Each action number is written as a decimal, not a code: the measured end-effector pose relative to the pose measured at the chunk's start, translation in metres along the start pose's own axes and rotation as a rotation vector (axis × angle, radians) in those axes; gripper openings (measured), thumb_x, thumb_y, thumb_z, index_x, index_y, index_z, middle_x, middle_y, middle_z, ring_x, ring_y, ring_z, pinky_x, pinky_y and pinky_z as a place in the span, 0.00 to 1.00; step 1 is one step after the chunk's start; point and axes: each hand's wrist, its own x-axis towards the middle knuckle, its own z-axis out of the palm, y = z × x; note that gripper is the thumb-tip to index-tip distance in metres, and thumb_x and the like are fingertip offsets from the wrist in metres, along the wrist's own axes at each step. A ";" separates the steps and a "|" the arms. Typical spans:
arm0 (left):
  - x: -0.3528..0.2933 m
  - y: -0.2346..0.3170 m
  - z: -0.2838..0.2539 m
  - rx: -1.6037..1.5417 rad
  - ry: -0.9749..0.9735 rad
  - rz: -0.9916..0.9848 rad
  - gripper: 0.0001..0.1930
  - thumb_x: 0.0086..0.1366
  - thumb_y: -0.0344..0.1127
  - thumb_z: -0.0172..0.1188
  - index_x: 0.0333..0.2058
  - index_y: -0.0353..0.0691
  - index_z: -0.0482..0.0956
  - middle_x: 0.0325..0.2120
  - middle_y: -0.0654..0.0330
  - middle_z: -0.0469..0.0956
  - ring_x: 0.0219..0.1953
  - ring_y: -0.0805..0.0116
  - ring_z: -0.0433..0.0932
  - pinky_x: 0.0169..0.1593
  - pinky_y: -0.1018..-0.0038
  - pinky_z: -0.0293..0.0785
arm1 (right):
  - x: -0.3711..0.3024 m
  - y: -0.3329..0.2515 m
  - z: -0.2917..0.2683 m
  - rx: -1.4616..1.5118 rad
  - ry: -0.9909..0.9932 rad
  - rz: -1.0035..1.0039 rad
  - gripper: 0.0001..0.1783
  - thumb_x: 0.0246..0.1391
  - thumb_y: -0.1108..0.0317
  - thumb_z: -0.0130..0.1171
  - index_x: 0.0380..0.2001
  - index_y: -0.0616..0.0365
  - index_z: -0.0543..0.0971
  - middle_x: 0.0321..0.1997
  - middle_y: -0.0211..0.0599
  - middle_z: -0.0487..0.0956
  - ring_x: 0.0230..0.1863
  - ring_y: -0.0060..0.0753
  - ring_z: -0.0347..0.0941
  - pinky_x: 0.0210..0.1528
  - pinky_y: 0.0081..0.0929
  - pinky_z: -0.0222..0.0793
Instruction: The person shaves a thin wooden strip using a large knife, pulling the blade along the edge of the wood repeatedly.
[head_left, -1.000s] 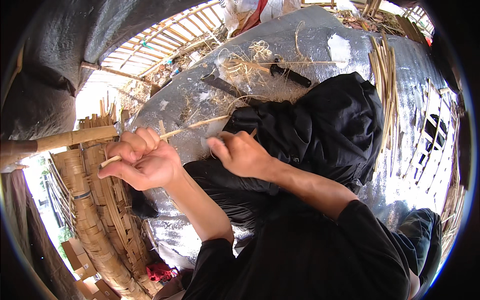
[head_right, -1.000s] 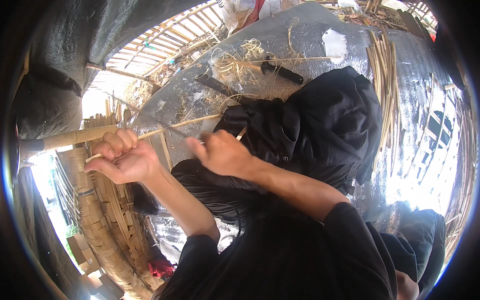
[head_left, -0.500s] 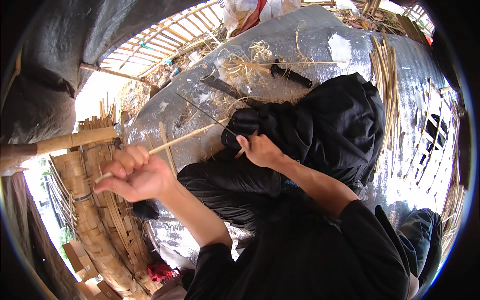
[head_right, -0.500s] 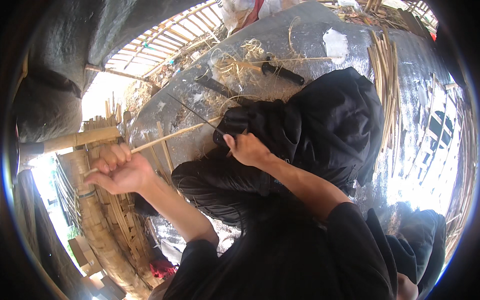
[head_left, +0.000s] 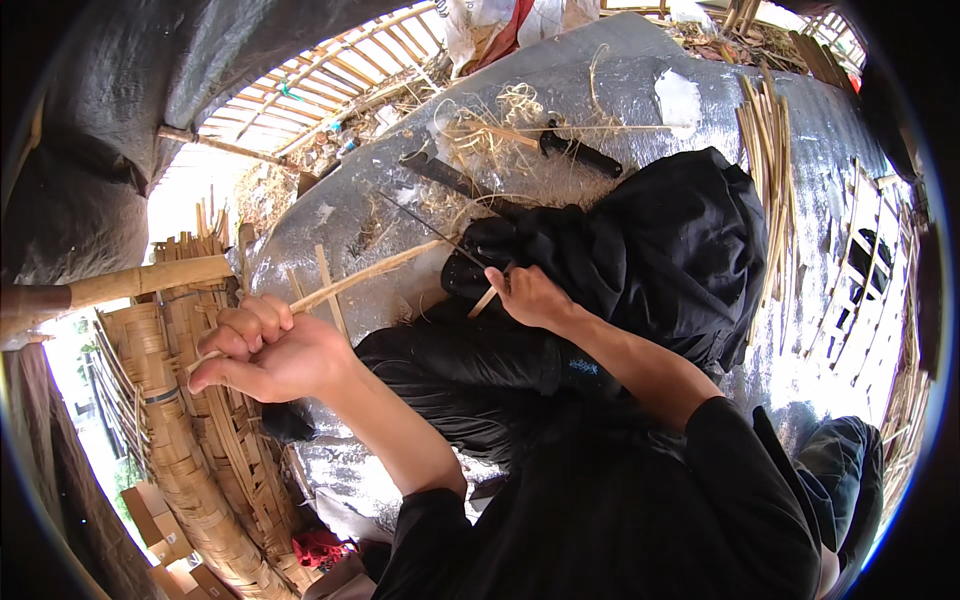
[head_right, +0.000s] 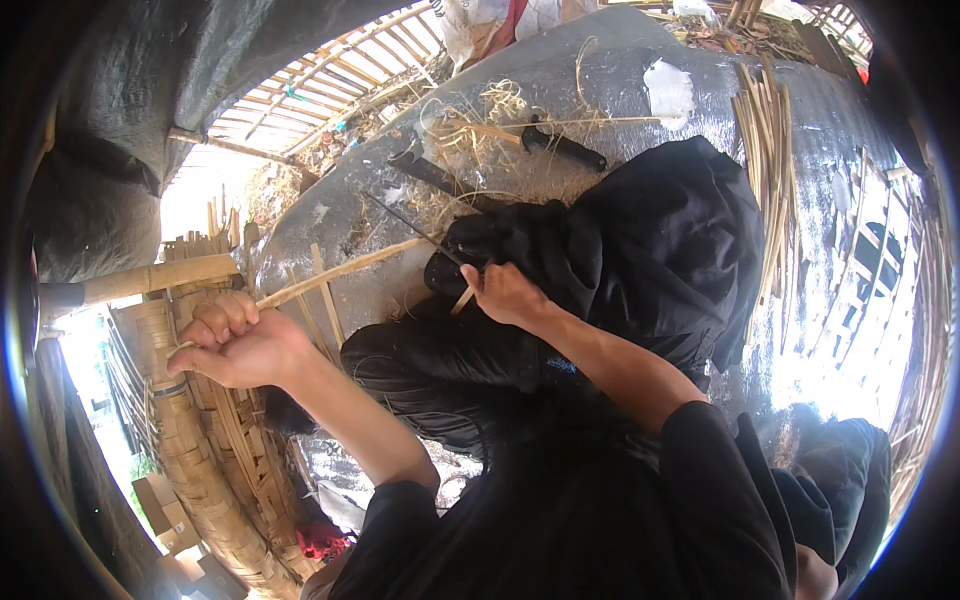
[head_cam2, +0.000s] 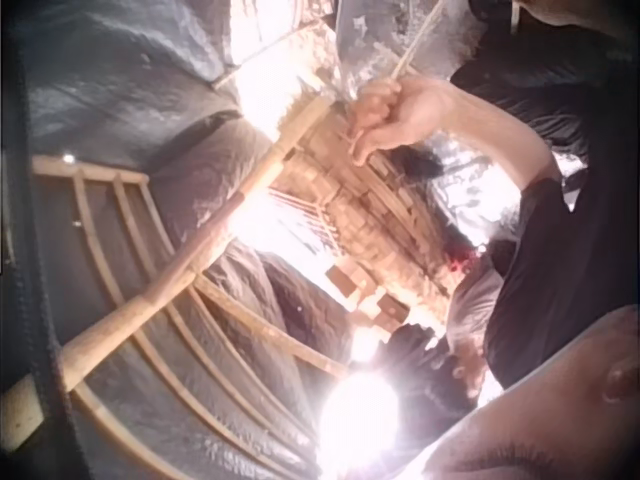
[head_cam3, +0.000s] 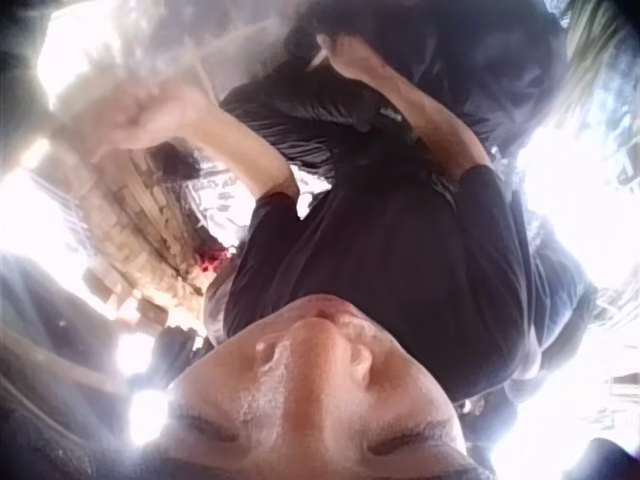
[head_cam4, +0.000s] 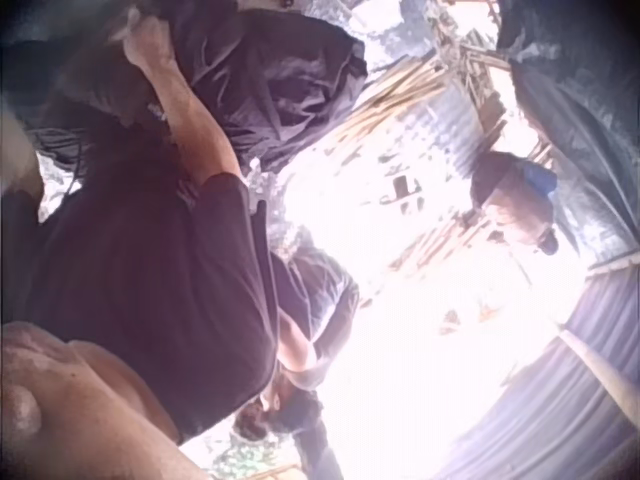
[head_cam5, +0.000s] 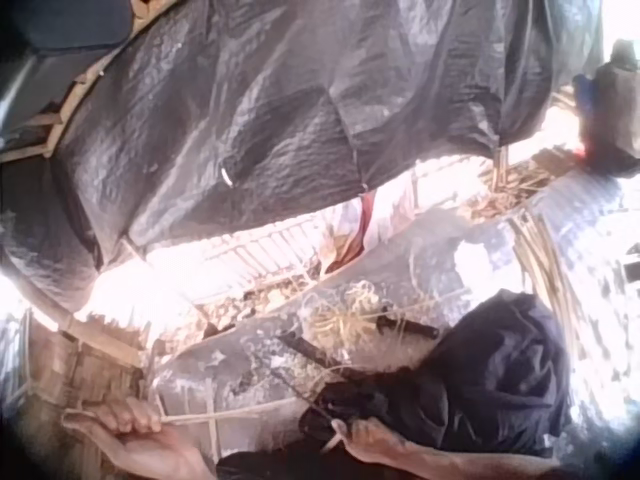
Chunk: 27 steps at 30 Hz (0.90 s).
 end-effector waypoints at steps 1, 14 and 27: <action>-0.003 -0.001 0.001 0.025 0.015 0.021 0.30 0.73 0.66 0.38 0.19 0.50 0.54 0.15 0.70 0.49 0.16 0.77 0.45 0.21 0.78 0.44 | -0.005 -0.018 -0.014 0.043 -0.032 0.012 0.36 0.69 0.43 0.40 0.24 0.67 0.78 0.26 0.64 0.79 0.33 0.67 0.78 0.38 0.53 0.76; -0.007 0.001 0.026 0.324 0.324 0.123 0.29 0.75 0.61 0.39 0.19 0.50 0.53 0.14 0.72 0.50 0.18 0.79 0.45 0.22 0.79 0.43 | -0.017 -0.081 -0.029 0.249 0.026 -0.012 0.31 0.68 0.47 0.44 0.30 0.67 0.79 0.24 0.63 0.77 0.32 0.68 0.77 0.38 0.56 0.73; 0.002 0.000 0.001 0.130 0.164 0.063 0.30 0.76 0.59 0.36 0.16 0.51 0.49 0.14 0.71 0.46 0.16 0.77 0.42 0.21 0.77 0.43 | 0.002 -0.028 -0.010 0.133 0.045 -0.144 0.35 0.69 0.46 0.43 0.22 0.68 0.78 0.19 0.56 0.78 0.28 0.60 0.78 0.34 0.45 0.77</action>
